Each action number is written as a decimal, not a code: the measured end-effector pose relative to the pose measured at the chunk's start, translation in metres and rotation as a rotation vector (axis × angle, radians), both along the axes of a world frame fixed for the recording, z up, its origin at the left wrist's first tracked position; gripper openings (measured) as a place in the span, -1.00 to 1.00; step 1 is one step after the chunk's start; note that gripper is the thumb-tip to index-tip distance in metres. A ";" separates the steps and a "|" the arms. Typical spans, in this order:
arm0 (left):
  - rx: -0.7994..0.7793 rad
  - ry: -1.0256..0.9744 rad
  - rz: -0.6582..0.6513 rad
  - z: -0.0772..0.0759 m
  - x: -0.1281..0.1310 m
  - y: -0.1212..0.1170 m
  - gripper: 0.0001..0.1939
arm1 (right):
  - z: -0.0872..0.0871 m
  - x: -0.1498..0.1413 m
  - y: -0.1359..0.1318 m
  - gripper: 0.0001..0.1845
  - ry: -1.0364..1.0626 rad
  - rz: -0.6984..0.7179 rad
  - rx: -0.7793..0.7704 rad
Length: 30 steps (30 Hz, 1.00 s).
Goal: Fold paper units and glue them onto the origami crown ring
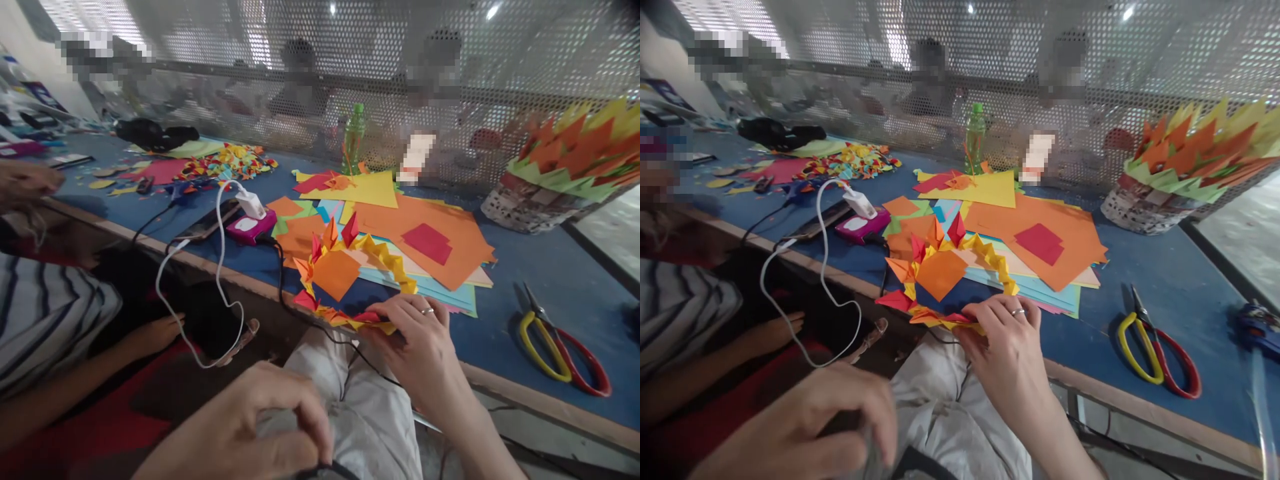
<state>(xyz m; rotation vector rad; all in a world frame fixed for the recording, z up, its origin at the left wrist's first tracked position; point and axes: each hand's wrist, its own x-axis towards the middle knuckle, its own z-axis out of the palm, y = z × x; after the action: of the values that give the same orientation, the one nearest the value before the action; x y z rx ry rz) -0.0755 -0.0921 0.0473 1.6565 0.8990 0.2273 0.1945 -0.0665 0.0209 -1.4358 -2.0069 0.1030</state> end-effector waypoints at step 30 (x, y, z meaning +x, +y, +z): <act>-0.422 -1.146 0.855 -0.048 0.111 0.039 -0.68 | 0.027 -0.007 0.018 -0.78 0.028 0.116 -0.033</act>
<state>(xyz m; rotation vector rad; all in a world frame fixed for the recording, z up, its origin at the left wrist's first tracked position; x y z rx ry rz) 0.0356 -0.0533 -0.0005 0.4610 0.6039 1.3092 0.1876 -0.0488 0.0479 -1.3306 -2.0736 0.2059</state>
